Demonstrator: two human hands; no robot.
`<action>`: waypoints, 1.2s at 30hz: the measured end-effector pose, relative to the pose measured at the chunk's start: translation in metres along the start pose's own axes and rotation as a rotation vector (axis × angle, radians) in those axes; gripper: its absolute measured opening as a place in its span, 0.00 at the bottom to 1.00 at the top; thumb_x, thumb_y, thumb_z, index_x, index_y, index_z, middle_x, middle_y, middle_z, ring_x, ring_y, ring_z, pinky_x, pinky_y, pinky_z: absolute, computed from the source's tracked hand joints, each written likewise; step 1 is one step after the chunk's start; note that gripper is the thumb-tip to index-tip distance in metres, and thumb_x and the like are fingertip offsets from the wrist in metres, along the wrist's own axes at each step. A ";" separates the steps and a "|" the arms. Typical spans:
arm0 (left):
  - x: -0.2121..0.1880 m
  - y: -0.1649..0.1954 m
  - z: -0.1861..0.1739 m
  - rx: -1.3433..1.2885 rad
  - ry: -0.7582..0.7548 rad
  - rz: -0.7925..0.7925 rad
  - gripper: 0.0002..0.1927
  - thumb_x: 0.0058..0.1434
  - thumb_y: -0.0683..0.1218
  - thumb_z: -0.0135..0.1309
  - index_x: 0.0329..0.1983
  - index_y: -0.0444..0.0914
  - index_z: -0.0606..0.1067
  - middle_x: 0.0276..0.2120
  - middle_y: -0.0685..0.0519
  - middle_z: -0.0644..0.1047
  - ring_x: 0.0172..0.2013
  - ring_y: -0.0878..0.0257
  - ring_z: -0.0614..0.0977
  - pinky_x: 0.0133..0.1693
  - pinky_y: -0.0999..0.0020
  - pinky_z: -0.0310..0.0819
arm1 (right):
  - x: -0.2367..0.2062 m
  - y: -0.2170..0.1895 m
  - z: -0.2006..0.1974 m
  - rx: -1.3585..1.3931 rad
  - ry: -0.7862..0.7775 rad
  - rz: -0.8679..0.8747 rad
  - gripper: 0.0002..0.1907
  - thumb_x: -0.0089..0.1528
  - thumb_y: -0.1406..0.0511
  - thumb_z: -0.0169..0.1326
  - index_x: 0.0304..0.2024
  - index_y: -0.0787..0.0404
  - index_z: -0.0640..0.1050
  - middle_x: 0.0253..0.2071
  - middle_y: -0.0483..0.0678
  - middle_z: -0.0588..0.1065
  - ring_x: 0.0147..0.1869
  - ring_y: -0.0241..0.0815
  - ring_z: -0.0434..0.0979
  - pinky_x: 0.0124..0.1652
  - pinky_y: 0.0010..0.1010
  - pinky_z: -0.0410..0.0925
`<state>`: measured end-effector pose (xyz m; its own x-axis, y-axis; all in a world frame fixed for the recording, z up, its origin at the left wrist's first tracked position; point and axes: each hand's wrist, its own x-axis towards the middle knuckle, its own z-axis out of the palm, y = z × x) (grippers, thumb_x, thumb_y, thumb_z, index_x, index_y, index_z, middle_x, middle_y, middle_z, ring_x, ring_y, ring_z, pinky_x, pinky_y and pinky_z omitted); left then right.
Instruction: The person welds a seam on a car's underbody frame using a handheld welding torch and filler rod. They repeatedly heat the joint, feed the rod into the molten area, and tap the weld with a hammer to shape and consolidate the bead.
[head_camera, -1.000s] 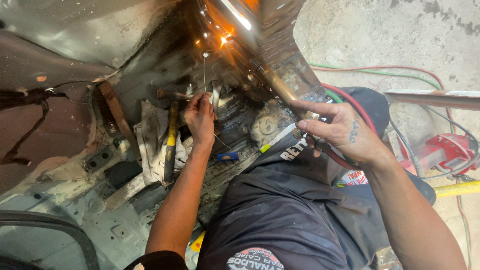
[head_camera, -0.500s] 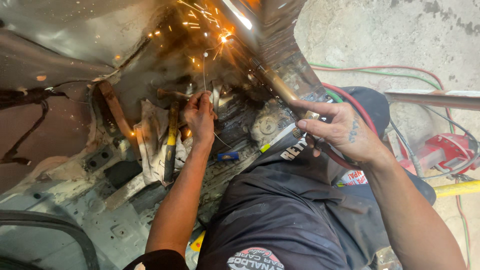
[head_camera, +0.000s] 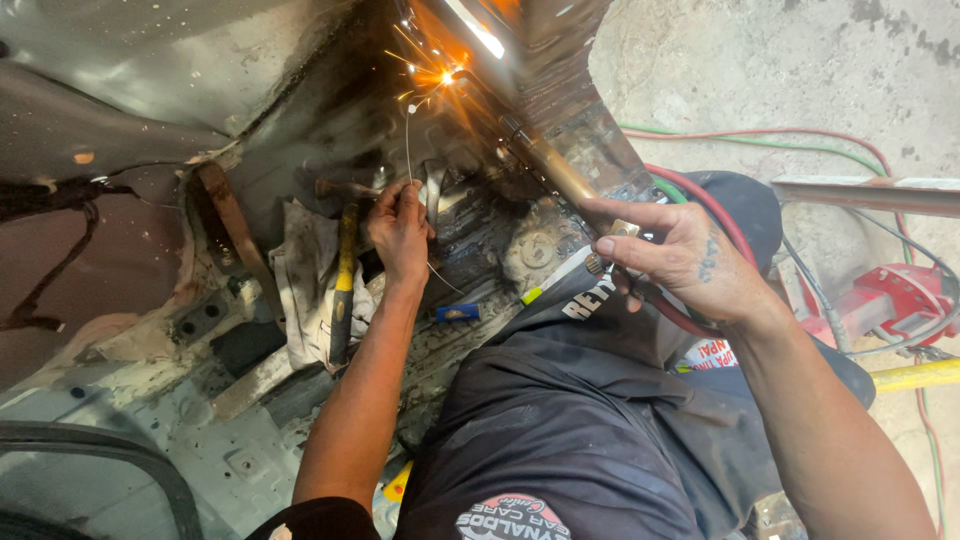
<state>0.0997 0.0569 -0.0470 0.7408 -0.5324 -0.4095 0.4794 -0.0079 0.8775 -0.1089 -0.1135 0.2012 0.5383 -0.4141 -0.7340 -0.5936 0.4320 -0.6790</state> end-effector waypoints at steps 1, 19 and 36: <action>0.000 0.000 0.000 -0.006 0.000 -0.004 0.11 0.73 0.44 0.49 0.47 0.32 0.77 0.20 0.60 0.66 0.19 0.73 0.64 0.22 0.72 0.64 | 0.000 0.000 0.000 0.003 0.001 0.004 0.28 0.61 0.64 0.58 0.65 0.60 0.76 0.31 0.42 0.74 0.27 0.31 0.74 0.25 0.26 0.72; 0.003 -0.003 0.000 -0.029 -0.013 -0.010 0.10 0.73 0.46 0.50 0.46 0.33 0.77 0.22 0.60 0.66 0.20 0.73 0.64 0.23 0.73 0.63 | 0.001 -0.003 0.003 -0.011 0.021 0.016 0.27 0.62 0.65 0.58 0.65 0.59 0.76 0.34 0.43 0.76 0.27 0.31 0.73 0.25 0.26 0.72; 0.005 -0.003 0.002 -0.032 -0.013 -0.004 0.09 0.72 0.45 0.50 0.45 0.34 0.77 0.20 0.60 0.65 0.19 0.73 0.64 0.22 0.72 0.63 | 0.000 -0.004 0.003 -0.006 0.009 0.006 0.27 0.62 0.65 0.57 0.65 0.59 0.75 0.33 0.43 0.75 0.28 0.31 0.74 0.25 0.26 0.72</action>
<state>0.1011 0.0530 -0.0513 0.7329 -0.5434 -0.4094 0.4973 0.0171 0.8674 -0.1052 -0.1129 0.2037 0.5290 -0.4187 -0.7382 -0.6005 0.4299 -0.6742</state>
